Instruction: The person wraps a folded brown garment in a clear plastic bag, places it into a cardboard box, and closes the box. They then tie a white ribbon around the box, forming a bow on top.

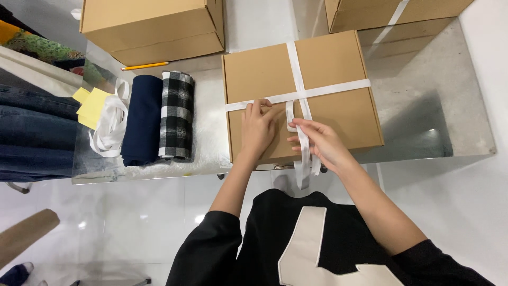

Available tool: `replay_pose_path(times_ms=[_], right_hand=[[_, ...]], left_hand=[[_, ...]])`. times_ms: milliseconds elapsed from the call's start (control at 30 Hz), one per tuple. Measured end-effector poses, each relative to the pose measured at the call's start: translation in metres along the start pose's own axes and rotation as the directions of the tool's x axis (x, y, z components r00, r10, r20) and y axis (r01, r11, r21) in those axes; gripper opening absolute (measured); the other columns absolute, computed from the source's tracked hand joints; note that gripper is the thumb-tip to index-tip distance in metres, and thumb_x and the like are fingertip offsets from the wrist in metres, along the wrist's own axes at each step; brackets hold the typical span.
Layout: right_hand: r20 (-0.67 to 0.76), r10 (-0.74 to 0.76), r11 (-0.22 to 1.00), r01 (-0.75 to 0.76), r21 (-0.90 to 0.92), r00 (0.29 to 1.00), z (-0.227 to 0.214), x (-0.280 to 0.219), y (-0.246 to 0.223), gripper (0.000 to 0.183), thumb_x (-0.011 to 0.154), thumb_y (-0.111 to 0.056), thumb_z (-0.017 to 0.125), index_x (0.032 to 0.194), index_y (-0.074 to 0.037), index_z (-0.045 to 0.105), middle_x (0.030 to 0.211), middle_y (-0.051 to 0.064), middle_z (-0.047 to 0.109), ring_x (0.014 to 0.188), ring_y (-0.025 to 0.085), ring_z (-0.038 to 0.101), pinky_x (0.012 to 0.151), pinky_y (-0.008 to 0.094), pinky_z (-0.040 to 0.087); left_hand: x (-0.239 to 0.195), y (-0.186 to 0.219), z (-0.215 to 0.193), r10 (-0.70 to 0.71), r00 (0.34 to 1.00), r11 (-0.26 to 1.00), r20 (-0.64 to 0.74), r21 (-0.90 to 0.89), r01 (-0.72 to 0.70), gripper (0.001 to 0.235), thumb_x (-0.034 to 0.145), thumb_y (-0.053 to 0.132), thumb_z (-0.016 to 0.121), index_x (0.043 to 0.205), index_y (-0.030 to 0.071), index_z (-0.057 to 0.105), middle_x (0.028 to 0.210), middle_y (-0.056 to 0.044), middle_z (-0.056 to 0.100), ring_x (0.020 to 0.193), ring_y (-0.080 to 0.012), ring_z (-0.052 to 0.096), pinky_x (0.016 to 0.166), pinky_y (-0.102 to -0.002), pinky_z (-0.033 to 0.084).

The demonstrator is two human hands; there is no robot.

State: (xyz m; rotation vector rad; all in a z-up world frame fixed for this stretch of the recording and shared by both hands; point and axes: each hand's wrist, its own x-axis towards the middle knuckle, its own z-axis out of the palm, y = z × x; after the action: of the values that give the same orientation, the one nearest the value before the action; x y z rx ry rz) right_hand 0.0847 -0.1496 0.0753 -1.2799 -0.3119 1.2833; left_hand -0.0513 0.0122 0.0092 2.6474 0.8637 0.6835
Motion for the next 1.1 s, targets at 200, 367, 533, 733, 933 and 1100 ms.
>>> replay_pose_path(times_ms=[200,367,533,733,933,1100], right_hand=[[-0.057,0.032,0.997,-0.036,-0.067,0.998,0.012,-0.015,-0.019,0.039,0.108,-0.020,0.058,0.137,0.004,0.066,0.138,0.020,0.070,0.109,0.031,0.076,0.083,0.044,0.069],[-0.075,0.001,0.996,-0.008,-0.083,0.997,0.008,-0.015,-0.014,0.037,0.108,-0.020,0.058,0.135,0.003,0.068,0.132,0.019,0.073,0.108,0.029,0.077,0.083,0.042,0.068],[-0.101,-0.009,0.996,0.000,-0.086,0.995,0.007,-0.018,-0.013,0.037,0.108,-0.020,0.059,0.136,0.002,0.068,0.137,0.017,0.071,0.111,0.028,0.076,0.086,0.042,0.068],[-0.104,0.030,0.998,-0.035,-0.045,0.994,0.010,-0.012,0.000,0.039,0.106,-0.018,0.061,0.138,0.003,0.068,0.139,0.019,0.069,0.113,0.033,0.075,0.092,0.046,0.066],[-0.092,0.047,0.999,-0.048,-0.006,0.995,0.019,0.007,0.004,0.044,0.105,-0.020,0.063,0.142,0.002,0.063,0.145,0.022,0.065,0.114,0.034,0.074,0.092,0.046,0.066],[-0.093,0.027,0.999,-0.030,-0.032,0.995,0.019,0.029,0.005,0.045,0.105,-0.019,0.065,0.144,0.002,0.061,0.146,0.021,0.064,0.113,0.033,0.074,0.091,0.045,0.067]], left_hand=[[-0.002,0.006,-0.002,0.156,0.984,0.982,0.084,0.093,-0.163,0.024,0.094,0.029,0.072,0.113,0.042,0.079,0.128,0.007,0.050,0.117,-0.0229,0.051,0.090,-0.035,0.043],[0.001,-0.002,0.006,0.193,0.975,0.968,0.106,0.141,-0.207,0.022,0.098,0.033,0.069,0.116,0.042,0.078,0.126,0.005,0.049,0.115,-0.0223,0.050,0.088,-0.035,0.040],[0.011,-0.006,0.019,0.213,0.973,0.953,0.088,0.199,-0.227,0.022,0.102,0.030,0.065,0.118,0.035,0.079,0.121,0.001,0.048,0.109,-0.0231,0.047,0.083,-0.036,0.038],[0.023,-0.009,0.028,0.188,0.981,0.971,-0.039,0.157,-0.180,0.020,0.094,0.024,0.076,0.112,0.030,0.080,0.112,0.001,0.048,0.103,-0.0223,0.050,0.078,-0.036,0.038],[0.070,-0.016,0.035,-0.189,0.981,0.980,0.043,-0.055,0.191,0.036,0.096,0.029,0.079,0.132,0.027,0.070,0.123,0.000,0.059,0.111,-0.0239,0.057,0.089,-0.041,0.047],[0.103,-0.025,0.061,-0.277,0.932,0.951,0.235,-0.074,0.301,0.045,0.082,0.044,0.092,0.118,0.027,0.072,0.127,-0.004,0.056,0.126,-0.0282,0.050,0.102,-0.044,0.046]])
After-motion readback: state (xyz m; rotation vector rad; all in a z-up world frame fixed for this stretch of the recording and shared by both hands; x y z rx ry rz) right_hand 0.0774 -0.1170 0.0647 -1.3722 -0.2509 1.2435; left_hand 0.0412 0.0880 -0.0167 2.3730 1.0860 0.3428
